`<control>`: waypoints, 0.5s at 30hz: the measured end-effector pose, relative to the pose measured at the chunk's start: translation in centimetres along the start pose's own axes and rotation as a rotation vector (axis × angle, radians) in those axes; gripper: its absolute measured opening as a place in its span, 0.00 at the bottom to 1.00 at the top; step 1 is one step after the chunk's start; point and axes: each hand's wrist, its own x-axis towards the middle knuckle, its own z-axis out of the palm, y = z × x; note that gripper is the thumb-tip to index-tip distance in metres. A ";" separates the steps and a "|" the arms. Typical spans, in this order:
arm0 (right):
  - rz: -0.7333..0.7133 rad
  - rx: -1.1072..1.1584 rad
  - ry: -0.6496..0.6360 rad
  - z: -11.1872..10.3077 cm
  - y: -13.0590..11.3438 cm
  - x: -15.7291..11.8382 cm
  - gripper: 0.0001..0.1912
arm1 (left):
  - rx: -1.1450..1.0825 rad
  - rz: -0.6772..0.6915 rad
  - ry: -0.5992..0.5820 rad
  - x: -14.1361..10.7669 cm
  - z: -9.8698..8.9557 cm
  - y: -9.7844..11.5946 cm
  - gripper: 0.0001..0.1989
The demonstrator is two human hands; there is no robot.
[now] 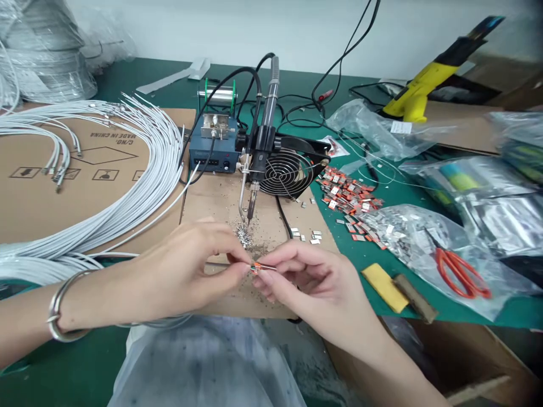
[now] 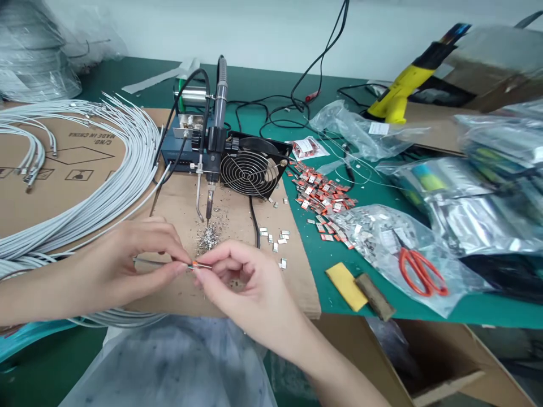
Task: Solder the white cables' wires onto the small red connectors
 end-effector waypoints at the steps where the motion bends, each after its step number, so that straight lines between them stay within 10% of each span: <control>1: -0.029 -0.061 0.005 0.1 -0.3 -0.1 0.01 | 0.023 -0.021 -0.008 -0.2 -0.2 0.4 0.08; 15: -0.271 -0.383 -0.077 0.5 -2.4 -2.2 0.08 | 0.344 0.085 -0.080 -2.4 -1.6 3.5 0.10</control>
